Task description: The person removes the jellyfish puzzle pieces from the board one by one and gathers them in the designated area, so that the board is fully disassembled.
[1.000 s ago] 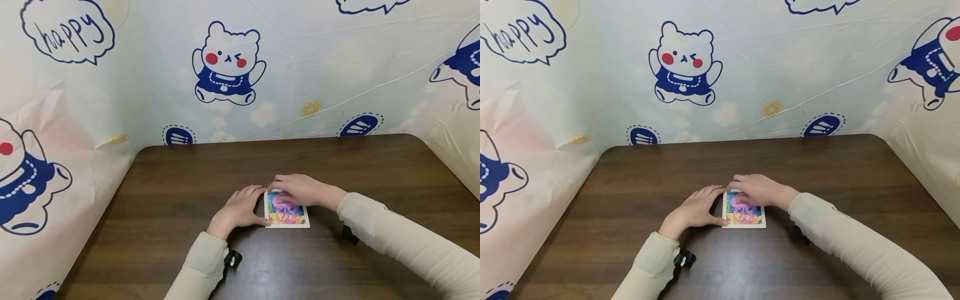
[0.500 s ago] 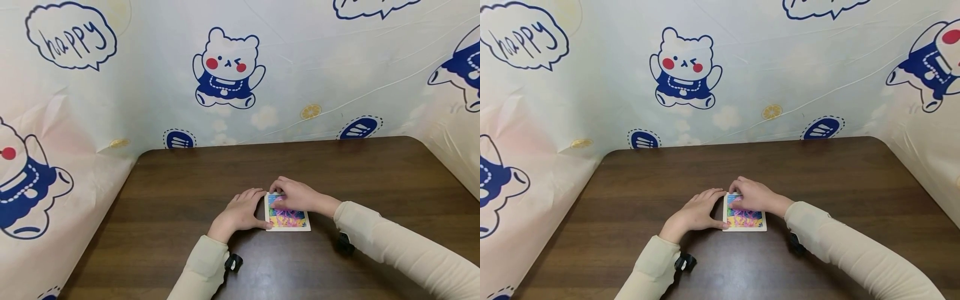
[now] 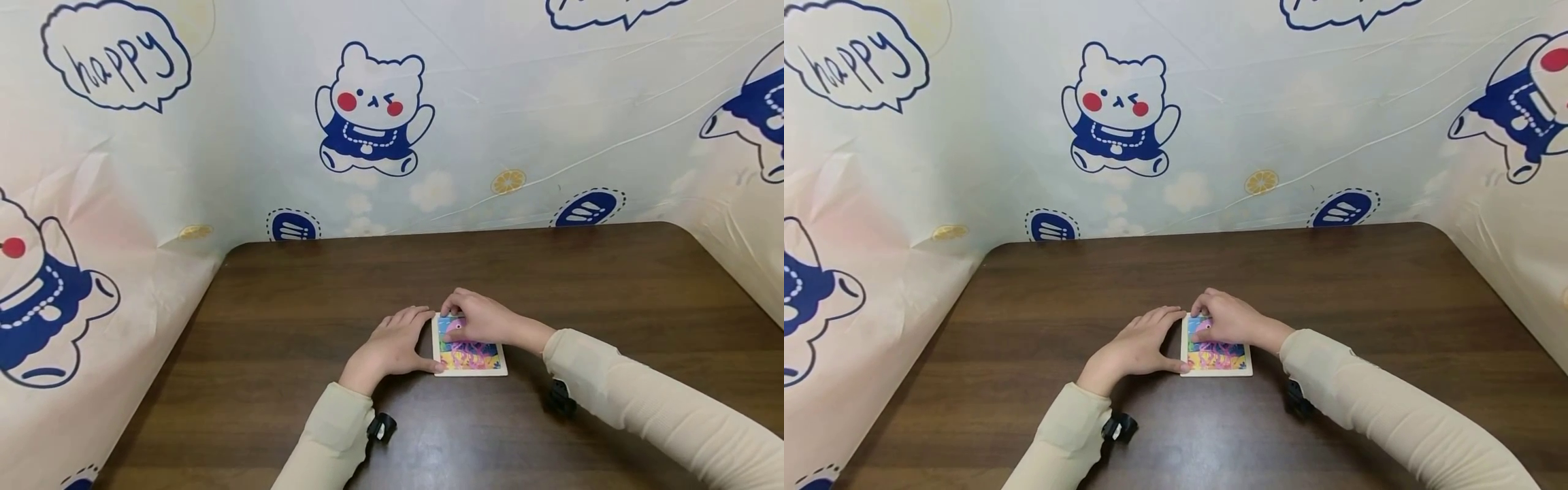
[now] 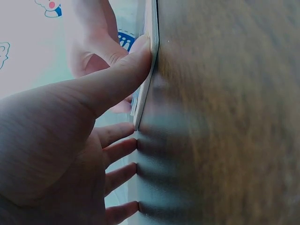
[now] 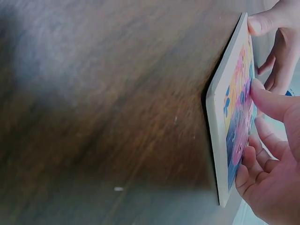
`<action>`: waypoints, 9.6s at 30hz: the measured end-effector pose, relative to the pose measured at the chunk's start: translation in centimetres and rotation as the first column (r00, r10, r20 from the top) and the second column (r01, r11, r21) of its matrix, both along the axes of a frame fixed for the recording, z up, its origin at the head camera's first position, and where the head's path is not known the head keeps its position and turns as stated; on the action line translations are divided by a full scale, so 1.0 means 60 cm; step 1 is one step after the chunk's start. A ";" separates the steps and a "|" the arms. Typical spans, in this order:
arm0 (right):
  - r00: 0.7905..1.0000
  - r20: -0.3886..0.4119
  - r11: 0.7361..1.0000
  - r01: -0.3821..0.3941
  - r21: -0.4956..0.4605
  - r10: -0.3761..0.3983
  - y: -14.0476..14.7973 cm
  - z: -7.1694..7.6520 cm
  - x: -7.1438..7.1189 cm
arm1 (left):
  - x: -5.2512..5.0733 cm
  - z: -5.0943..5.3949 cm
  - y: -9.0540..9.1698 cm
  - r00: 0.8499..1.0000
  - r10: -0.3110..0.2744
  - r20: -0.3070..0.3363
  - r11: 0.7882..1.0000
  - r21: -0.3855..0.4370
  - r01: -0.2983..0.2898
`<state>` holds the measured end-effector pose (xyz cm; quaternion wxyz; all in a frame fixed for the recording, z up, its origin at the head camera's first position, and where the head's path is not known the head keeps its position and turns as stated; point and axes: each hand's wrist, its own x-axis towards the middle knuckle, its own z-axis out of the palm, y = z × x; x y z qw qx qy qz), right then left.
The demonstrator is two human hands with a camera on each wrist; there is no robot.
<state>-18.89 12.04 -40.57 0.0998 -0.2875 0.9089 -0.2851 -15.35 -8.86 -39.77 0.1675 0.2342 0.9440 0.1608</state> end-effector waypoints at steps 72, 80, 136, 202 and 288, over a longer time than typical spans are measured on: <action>0.962 0.010 0.961 0.274 -0.033 -0.273 0.171 0.011 -0.112 | 0.004 0.004 0.001 1.000 0.002 -0.018 1.000 0.004 -0.002; 0.935 -0.008 0.932 0.355 0.068 -0.355 0.167 0.006 -0.113 | 0.002 0.002 0.004 1.000 -0.009 -0.024 1.000 -0.018 0.008; 0.997 -0.006 0.997 -0.076 -0.011 0.076 0.042 0.013 0.002 | 0.001 0.004 0.003 1.000 0.008 -0.002 1.000 -0.007 -0.008; 0.999 -0.032 0.992 0.024 0.125 -0.020 0.028 0.017 -0.006 | 0.000 0.002 0.004 1.000 0.005 0.007 1.000 -0.010 -0.005; 0.964 -0.046 0.949 0.265 0.172 -0.261 0.225 0.026 -0.105 | 0.005 0.007 0.006 1.000 0.006 -0.002 1.000 -0.017 -0.006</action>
